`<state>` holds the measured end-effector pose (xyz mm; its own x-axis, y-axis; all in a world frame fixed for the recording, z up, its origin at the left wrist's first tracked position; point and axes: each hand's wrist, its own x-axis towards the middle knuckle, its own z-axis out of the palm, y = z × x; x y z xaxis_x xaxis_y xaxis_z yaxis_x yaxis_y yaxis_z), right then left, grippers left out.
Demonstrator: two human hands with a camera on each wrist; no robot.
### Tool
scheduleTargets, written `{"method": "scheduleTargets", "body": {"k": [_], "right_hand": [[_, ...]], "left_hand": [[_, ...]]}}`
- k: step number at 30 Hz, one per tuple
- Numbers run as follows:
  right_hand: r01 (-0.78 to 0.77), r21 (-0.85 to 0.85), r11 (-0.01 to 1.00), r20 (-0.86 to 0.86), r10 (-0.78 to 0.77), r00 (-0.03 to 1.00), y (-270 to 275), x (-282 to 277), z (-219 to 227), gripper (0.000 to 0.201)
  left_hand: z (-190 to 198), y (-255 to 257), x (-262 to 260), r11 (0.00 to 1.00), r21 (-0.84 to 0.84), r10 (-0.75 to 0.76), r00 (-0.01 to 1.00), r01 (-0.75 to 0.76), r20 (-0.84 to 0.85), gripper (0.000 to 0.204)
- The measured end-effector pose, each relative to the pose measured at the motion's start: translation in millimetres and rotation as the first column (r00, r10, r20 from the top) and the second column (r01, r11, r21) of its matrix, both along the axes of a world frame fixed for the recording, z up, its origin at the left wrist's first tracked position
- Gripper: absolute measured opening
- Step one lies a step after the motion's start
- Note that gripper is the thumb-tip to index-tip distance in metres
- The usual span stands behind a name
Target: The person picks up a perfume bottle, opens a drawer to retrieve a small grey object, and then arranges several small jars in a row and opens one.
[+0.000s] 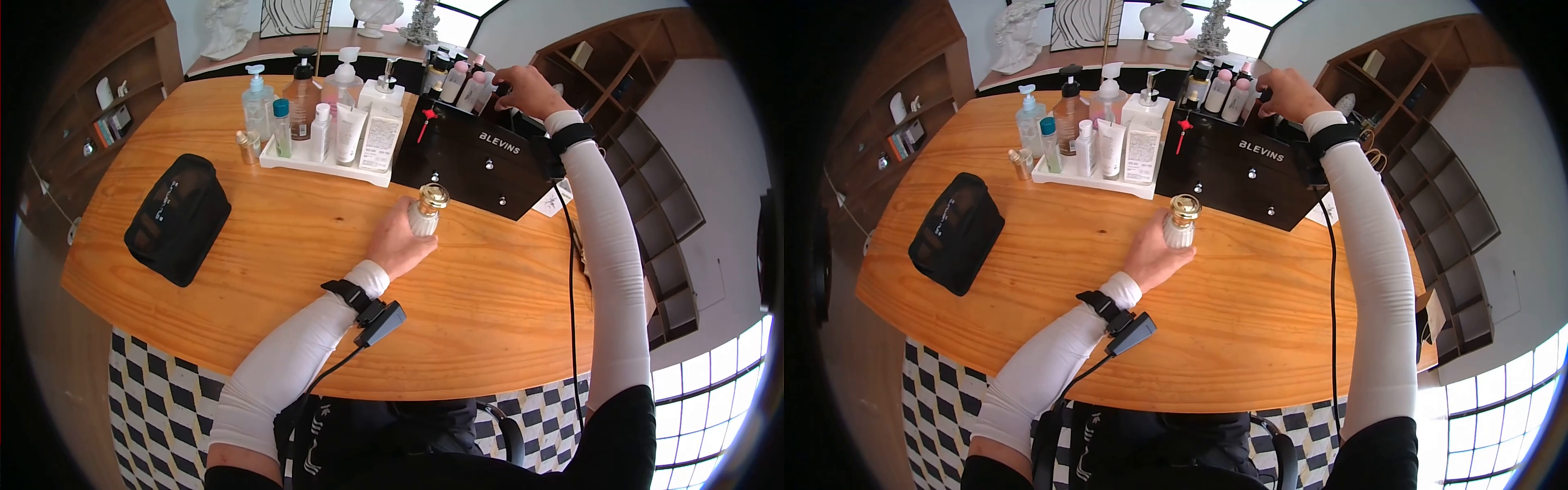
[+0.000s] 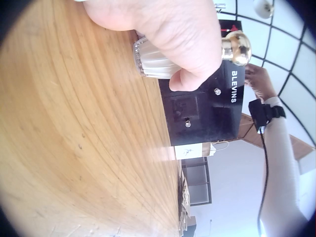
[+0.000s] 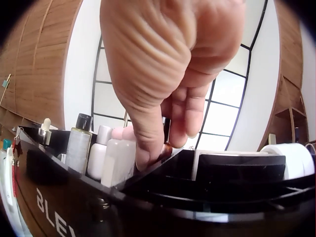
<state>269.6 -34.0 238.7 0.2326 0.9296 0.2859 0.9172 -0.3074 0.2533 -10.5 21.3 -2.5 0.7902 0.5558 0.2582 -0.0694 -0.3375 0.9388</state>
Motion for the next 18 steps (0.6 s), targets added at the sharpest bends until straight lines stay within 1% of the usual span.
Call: {"method": "scheduleTargets", "body": {"k": [2,3,5,9,10,11,12,13,15,18], "right_hand": [[-0.004,0.082,0.997,-0.046,0.007,0.999,2.6,2.8,-3.5,0.05],[-0.006,0.082,0.997,-0.046,0.01,0.999,3.7,2.4,-3.5,0.05],[0.036,0.133,0.991,-0.105,-0.022,0.994,7.1,2.2,-3.6,0.051],[0.018,0.197,0.98,-0.162,0.014,0.987,5.4,5.3,-2.9,0.051],[0.024,0.262,0.965,-0.212,0.033,0.977,1.0,6.7,-2.0,0.051],[0.034,0.324,0.946,-0.261,0.055,0.964,-4.0,7.0,-1.4,0.051],[0.006,0.382,0.924,-0.178,0.068,0.982,-10.1,1.2,0.2,0.049],[-0.037,0.471,0.881,-0.135,0.113,0.984,-21.0,-5.6,-1.2,0.042],[-0.093,0.625,0.775,-0.152,0.238,0.959,-46.5,-23.3,-7.0,0.034],[0.03,0.714,0.699,-0.266,0.231,0.936,-90.6,-61.3,-31.2,0.027]], "left_hand": [[1.0,-0.2,0.4,0.999,0.031,0.016,1.0,-0.016,-0.006,0.053],[1.6,-0.2,0.0,0.999,0.032,0.019,1.0,-0.018,-0.007,0.053],[3.2,0.4,-1.4,1.0,0.027,-0.002,1.0,0.002,-0.02,0.052],[4.4,0.0,-1.6,1.0,0.021,-0.003,1.0,0.004,-0.028,0.052],[4.3,-0.4,-1.3,1.0,0.017,0.0,1.0,0.0,-0.031,0.052],[3.6,-0.8,-1.3,1.0,0.013,0.005,0.999,-0.004,-0.034,0.052],[3.5,-1.0,-1.9,1.0,0.013,0.012,0.999,-0.011,-0.04,0.052],[3.8,-0.7,-2.3,1.0,0.03,0.006,0.999,-0.005,-0.041,0.052],[5.1,0.3,-2.1,0.999,0.046,0.01,0.999,-0.008,-0.043,0.053],[2.5,-0.1,-1.7,0.998,0.063,-0.003,0.998,0.007,-0.058,0.053]]}}
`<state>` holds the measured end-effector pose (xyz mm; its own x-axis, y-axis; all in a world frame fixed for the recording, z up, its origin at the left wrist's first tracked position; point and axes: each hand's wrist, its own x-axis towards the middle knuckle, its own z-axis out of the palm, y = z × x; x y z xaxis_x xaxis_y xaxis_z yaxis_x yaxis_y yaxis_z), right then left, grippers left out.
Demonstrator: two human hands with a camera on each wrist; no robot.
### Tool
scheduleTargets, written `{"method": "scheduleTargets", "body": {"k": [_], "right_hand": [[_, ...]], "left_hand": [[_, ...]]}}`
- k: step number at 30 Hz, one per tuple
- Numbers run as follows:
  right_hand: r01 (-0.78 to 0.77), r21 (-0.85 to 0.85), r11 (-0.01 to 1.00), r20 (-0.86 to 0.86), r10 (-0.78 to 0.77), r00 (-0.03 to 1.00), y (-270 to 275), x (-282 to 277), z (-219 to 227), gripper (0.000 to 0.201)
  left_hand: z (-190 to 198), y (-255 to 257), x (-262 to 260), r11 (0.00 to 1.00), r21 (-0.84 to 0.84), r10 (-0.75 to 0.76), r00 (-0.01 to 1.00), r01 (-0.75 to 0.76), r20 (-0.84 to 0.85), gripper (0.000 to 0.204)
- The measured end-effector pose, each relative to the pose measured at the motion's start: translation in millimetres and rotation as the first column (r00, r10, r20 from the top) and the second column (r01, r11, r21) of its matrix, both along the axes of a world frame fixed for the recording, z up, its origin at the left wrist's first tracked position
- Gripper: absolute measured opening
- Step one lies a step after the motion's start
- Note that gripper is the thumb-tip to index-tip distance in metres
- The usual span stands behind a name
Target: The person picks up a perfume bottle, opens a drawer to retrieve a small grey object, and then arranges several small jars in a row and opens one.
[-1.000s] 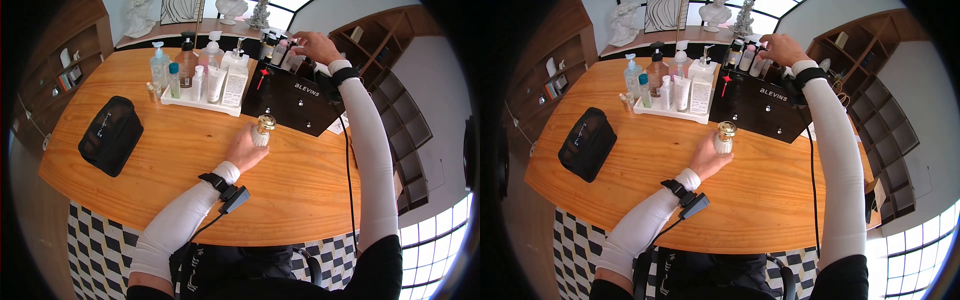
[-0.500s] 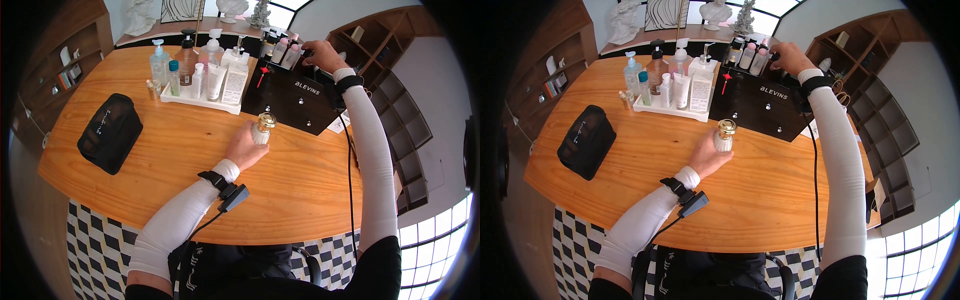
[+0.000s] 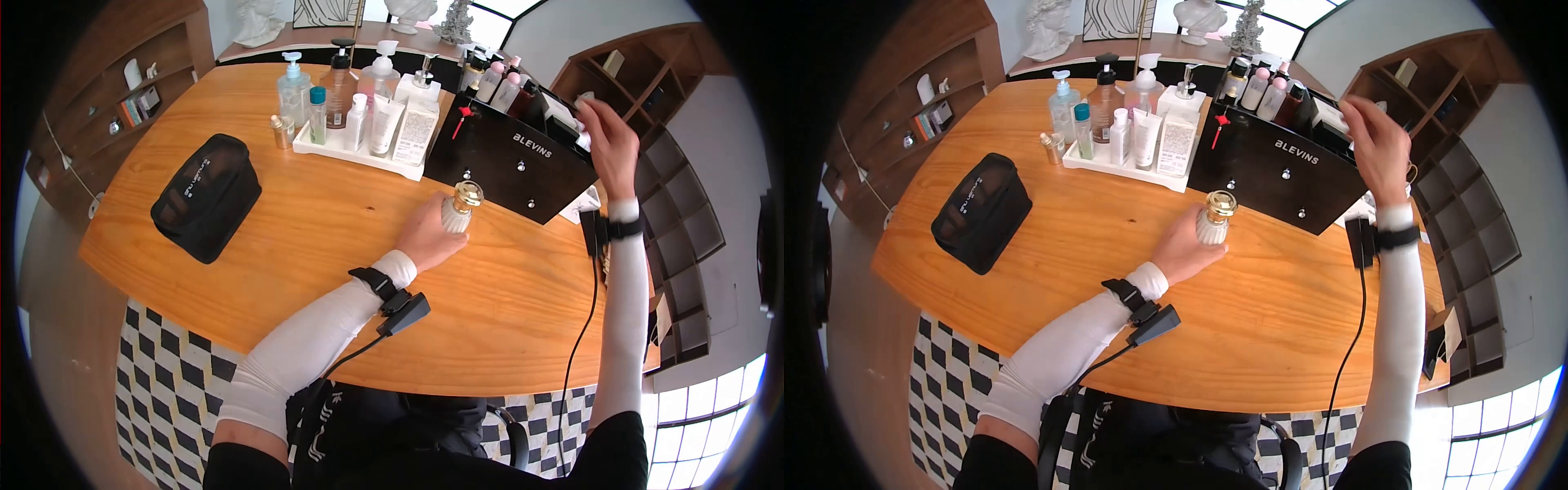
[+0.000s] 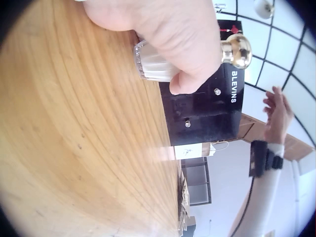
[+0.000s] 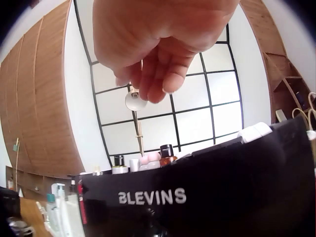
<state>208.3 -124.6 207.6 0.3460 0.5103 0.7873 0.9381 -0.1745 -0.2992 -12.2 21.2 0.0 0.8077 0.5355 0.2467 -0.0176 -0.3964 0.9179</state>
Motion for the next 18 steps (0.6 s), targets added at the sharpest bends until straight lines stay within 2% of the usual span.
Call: {"method": "scheduleTargets", "body": {"k": [1,3,6,8,9,11,15,17,18], "right_hand": [[0.001,0.038,0.999,-0.06,0.001,0.998,-16.1,-15.1,-10.9,0.025],[0.058,-0.044,0.997,-0.181,-0.065,0.981,-45.5,-30.9,-41.1,0.023],[0.024,-0.069,0.997,-0.293,-0.043,0.955,-67.2,-32.0,-105.2,0.026],[-0.023,-0.052,0.998,-0.402,0.0,0.916,-68.9,-30.9,-143.7,0.033],[-0.029,-0.105,0.994,-0.523,-0.031,0.852,-70.4,-26.8,-159.4,0.036],[-0.014,-0.099,0.995,-0.695,-0.059,0.717,-68.2,-23.7,-185.2,0.039],[-0.058,-0.108,0.993,-0.759,-0.044,0.65,-69.4,-15.2,-209.8,0.042],[-0.156,-0.076,0.985,-0.622,0.075,0.779,-69.7,-18.6,-210.5,0.044],[-0.153,-0.068,0.986,-0.624,0.077,0.777,-70.1,-22.2,-207.1,0.044]], "left_hand": [[-2.4,0.2,1.5,1.0,0.018,-0.005,1.0,0.005,0.016,0.053],[-3.9,0.5,1.5,0.999,0.039,-0.006,1.0,0.005,0.021,0.053],[-4.0,1.0,2.2,0.999,0.038,-0.037,0.999,0.038,-0.015,0.055],[-5.4,1.8,3.1,0.998,0.043,-0.054,0.998,0.053,0.028,0.058],[-7.0,3.0,4.4,0.998,0.047,-0.048,0.999,0.047,0.016,0.058],[-8.0,3.9,5.1,0.995,0.082,-0.063,0.998,0.062,0.007,0.062],[-5.1,0.4,1.0,0.993,0.105,-0.049,0.998,0.052,-0.025,0.064],[-1.5,-0.7,1.7,0.996,0.05,-0.074,0.994,0.07,0.074,0.054],[-1.1,-1.3,2.5,0.996,0.057,-0.078,0.994,0.074,0.07,0.054]]}}
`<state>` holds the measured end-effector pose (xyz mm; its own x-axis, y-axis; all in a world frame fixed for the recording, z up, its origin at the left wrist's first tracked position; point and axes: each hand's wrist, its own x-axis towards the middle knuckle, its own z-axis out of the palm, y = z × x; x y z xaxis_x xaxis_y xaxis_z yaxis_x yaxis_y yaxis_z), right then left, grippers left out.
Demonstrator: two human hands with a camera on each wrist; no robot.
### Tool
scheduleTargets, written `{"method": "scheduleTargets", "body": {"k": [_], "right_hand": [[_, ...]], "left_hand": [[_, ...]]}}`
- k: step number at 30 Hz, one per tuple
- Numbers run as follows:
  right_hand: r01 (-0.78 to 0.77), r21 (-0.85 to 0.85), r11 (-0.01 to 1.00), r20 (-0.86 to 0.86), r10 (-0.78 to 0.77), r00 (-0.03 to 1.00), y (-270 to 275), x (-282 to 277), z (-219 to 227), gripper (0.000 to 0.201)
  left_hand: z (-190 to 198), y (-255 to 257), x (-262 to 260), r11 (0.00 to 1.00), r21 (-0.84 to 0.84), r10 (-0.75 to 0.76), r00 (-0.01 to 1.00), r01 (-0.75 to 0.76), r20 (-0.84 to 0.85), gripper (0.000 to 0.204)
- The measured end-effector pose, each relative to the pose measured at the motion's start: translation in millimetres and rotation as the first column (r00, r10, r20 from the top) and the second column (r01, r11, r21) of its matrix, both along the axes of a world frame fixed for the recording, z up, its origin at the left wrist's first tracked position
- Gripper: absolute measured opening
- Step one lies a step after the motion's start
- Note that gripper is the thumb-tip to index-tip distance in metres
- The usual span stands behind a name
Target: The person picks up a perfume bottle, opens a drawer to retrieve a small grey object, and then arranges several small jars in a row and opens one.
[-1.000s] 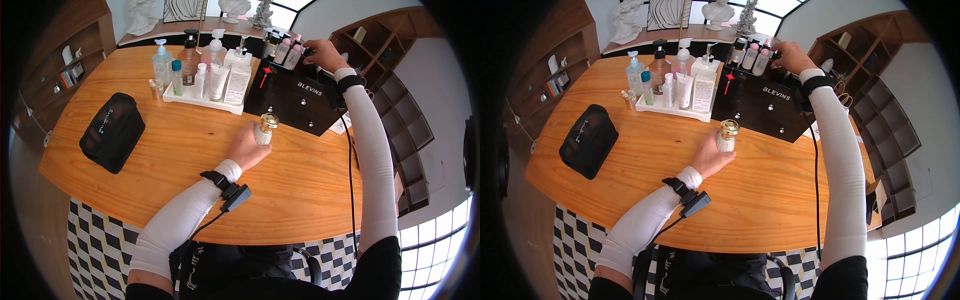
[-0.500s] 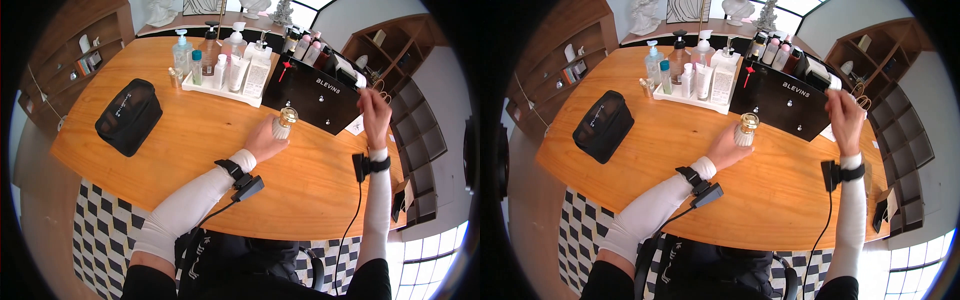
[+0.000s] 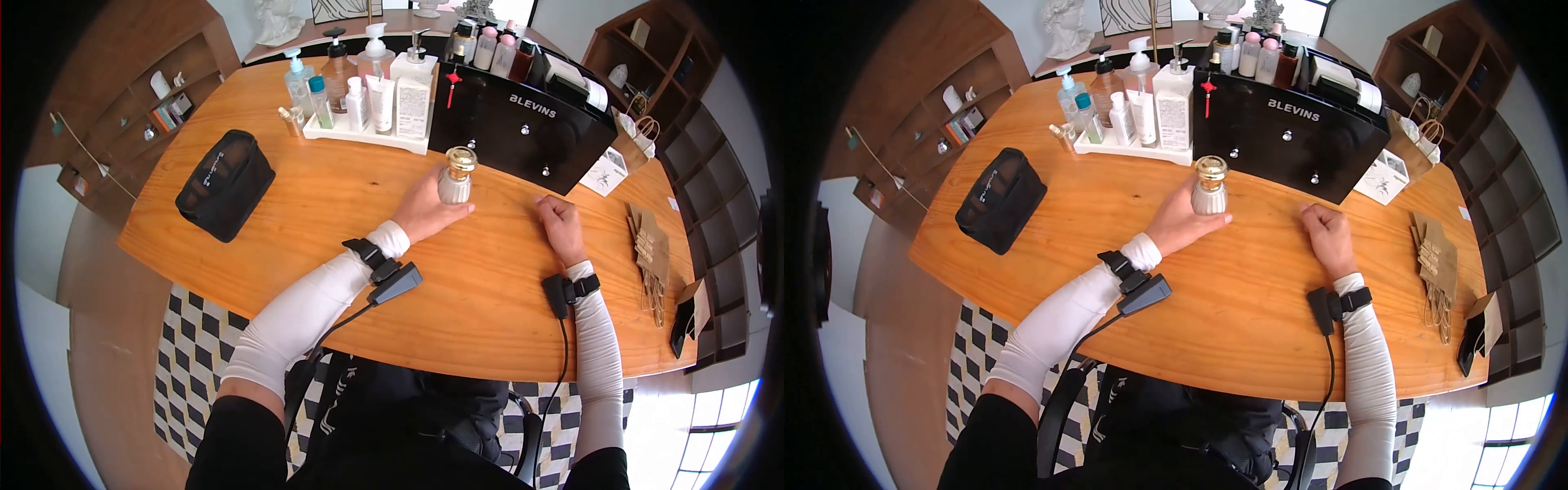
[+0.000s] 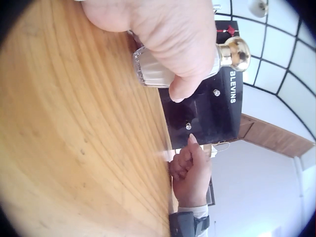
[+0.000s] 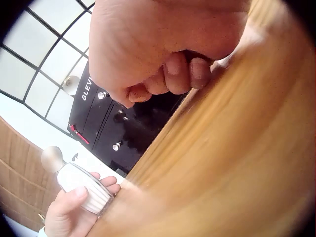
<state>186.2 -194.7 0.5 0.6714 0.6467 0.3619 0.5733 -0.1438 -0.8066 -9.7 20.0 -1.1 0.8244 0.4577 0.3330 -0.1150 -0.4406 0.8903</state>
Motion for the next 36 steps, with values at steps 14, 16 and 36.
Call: {"method": "scheduleTargets", "body": {"k": [14,16,36], "right_hand": [[0.013,-0.134,0.991,0.019,-0.01,1.0,-5.9,-6.5,9.9,0.035],[-0.014,-0.099,0.995,0.026,0.017,1.0,-4.8,-4.1,7.1,0.034],[0.09,-0.083,0.992,-0.02,-0.092,0.996,-6.7,-1.1,8.3,0.036]], "left_hand": [[5.9,-3.3,-1.2,0.999,-0.047,-0.024,0.997,0.021,-0.067,0.045],[1.9,-1.1,0.6,0.998,-0.05,-0.033,0.998,0.03,-0.06,0.045],[2.7,-2.7,-1.7,0.994,-0.104,-0.04,0.999,0.039,-0.012,0.046]]}}
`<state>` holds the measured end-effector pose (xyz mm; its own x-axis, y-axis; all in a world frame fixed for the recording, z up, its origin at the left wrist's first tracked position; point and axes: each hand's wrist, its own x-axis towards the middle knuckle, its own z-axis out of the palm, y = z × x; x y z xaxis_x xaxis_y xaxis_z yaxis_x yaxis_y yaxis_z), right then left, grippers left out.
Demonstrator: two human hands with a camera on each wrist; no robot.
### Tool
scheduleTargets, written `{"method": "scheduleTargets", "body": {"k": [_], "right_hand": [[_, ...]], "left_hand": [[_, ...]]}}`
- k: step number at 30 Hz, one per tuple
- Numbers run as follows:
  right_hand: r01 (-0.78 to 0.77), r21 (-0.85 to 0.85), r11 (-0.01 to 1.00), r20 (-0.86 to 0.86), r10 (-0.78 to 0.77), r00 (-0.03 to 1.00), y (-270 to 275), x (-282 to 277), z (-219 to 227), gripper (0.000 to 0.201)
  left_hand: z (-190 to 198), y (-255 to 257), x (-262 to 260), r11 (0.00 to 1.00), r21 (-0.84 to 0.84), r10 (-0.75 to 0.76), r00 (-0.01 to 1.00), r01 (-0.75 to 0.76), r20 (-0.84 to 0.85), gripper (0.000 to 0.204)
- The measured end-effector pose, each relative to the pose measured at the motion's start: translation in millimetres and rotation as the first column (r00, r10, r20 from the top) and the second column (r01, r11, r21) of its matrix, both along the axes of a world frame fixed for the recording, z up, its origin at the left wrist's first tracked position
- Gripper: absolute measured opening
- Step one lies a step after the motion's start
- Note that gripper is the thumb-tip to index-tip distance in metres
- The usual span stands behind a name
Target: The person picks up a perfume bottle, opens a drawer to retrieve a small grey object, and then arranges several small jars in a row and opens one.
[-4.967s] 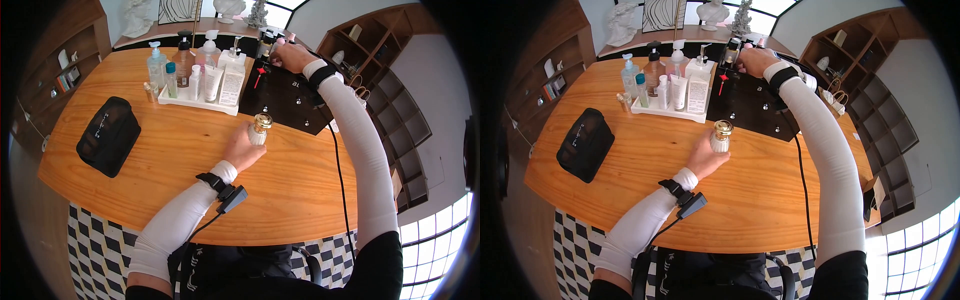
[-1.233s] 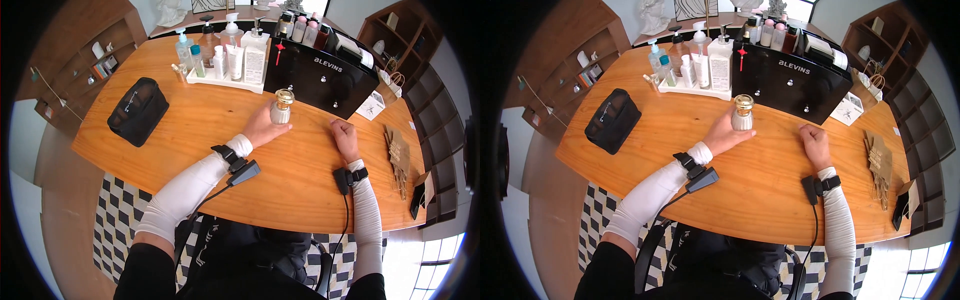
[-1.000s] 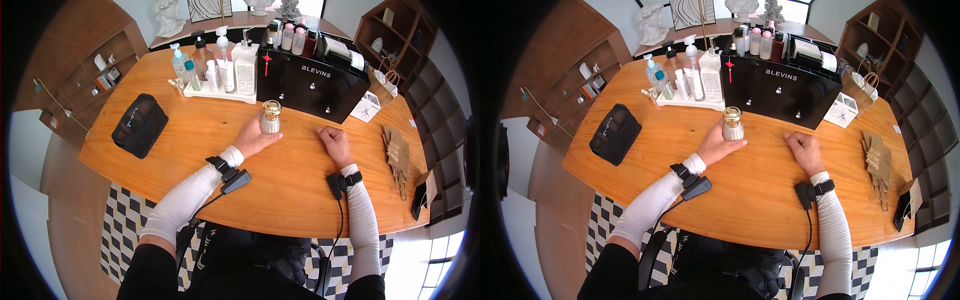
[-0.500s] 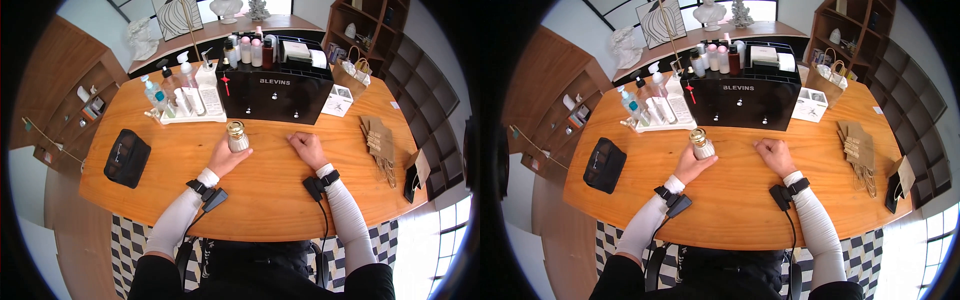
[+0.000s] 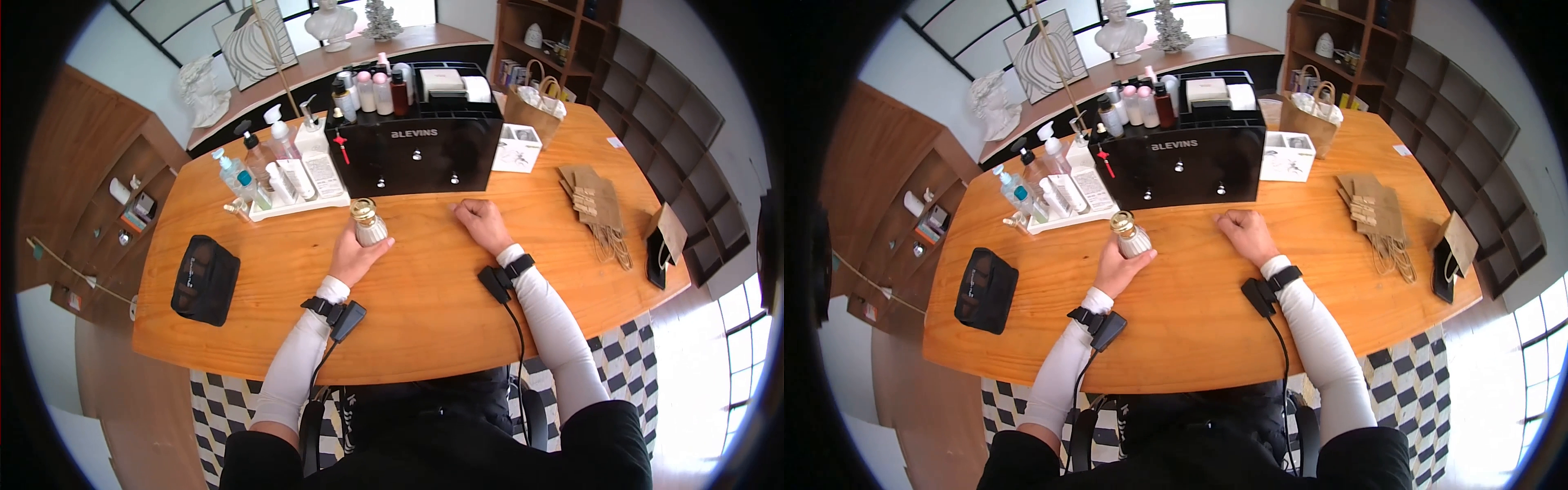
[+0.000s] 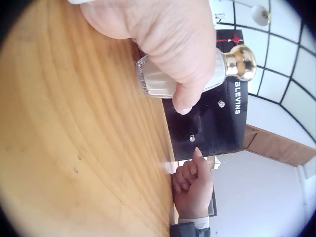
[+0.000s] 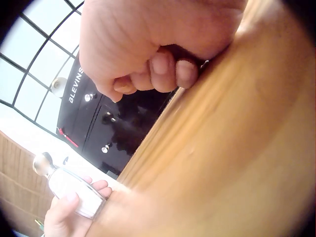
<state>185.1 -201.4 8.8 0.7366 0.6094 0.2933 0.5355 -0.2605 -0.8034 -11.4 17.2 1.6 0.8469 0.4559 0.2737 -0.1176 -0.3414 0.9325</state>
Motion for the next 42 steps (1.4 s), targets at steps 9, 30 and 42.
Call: {"method": "scheduleTargets", "body": {"k": [9,30,42], "right_hand": [[-0.005,0.056,0.998,0.017,0.004,1.0,-2.8,-0.6,-4.6,0.036],[0.709,0.087,0.7,0.31,-0.695,0.649,-358.4,-8.2,0.8,0.028],[0.85,-0.268,0.454,0.525,-0.67,0.524,-484.7,44.3,-11.2,0.037]], "left_hand": [[-12.4,10.2,2.7,0.996,0.083,-0.019,0.999,0.016,0.031,0.043],[-21.1,15.7,4.7,0.998,0.0,-0.062,0.998,0.062,0.027,0.039],[-17.4,15.3,4.2,0.997,0.013,-0.079,0.996,0.078,0.045,0.038]]}}
